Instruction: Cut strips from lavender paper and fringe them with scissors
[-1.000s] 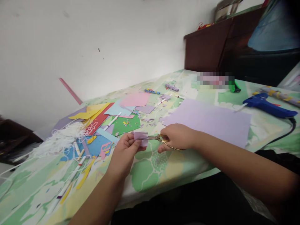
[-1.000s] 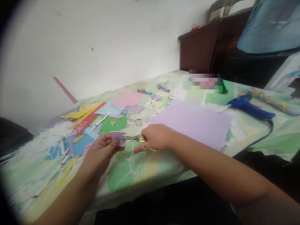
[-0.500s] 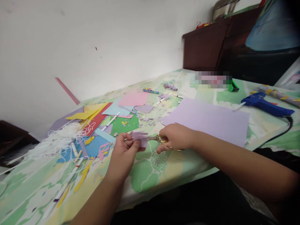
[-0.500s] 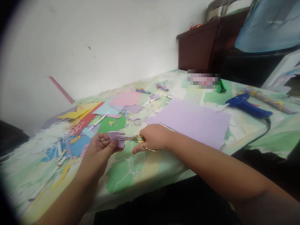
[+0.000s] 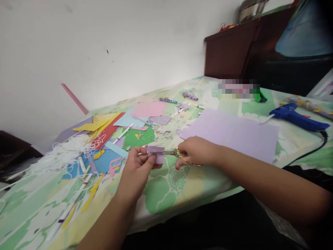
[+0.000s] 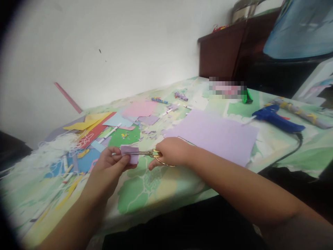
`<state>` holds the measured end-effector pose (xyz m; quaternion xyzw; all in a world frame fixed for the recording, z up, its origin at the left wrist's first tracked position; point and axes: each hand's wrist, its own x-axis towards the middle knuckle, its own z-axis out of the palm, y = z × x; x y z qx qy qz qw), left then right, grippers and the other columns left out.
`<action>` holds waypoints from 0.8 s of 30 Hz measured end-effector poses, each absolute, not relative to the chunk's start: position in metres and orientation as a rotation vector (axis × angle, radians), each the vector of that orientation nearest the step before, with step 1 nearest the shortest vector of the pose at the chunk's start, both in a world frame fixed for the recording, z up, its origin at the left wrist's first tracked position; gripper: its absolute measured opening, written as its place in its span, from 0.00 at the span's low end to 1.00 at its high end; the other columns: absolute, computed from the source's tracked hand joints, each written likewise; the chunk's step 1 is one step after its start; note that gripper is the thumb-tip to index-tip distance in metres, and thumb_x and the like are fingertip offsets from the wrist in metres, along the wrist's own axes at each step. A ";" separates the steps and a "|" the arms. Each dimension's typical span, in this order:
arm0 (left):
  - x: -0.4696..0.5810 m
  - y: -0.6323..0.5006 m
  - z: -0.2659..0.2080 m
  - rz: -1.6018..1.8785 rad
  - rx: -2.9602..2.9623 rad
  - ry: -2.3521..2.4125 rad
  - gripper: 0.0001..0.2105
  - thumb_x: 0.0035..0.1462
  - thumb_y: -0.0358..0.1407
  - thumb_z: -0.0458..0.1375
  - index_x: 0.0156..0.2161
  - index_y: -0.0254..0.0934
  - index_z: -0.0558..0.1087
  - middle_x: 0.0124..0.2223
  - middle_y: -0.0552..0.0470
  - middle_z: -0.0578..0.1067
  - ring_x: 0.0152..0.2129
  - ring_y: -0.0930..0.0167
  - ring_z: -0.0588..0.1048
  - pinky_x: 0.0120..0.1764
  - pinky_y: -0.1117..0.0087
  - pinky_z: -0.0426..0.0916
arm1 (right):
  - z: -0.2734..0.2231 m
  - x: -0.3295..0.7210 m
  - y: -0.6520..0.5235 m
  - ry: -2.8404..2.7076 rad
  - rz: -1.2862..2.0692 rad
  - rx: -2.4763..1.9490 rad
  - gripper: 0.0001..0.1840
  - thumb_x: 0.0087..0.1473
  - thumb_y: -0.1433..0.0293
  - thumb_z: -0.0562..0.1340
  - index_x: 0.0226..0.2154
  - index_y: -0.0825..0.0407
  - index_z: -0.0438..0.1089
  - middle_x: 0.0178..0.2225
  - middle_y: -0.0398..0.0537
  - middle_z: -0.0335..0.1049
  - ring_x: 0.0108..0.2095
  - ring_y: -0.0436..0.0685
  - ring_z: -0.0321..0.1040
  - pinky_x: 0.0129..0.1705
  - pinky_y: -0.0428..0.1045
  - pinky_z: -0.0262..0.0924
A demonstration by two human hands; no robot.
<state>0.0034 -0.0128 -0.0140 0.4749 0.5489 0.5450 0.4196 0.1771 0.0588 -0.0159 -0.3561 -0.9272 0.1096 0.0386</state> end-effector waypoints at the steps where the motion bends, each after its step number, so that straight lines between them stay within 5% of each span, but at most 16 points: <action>1: 0.003 -0.013 -0.014 1.359 1.191 1.378 0.12 0.42 0.31 0.56 0.29 0.39 0.54 0.20 0.62 0.71 0.16 0.77 0.71 0.24 0.74 0.67 | -0.016 0.177 0.059 -2.843 0.334 -1.095 0.33 0.34 0.41 0.46 0.21 0.52 0.66 0.17 0.45 0.63 0.18 0.49 0.54 0.19 0.44 0.39; 24: -0.001 -0.013 -0.013 1.539 1.006 1.395 0.08 0.42 0.37 0.57 0.29 0.35 0.69 0.25 0.56 0.71 0.20 0.77 0.68 0.24 0.76 0.66 | -0.009 0.183 0.057 -2.851 0.489 -1.122 0.33 0.35 0.41 0.45 0.23 0.53 0.63 0.20 0.45 0.60 0.19 0.48 0.51 0.20 0.44 0.39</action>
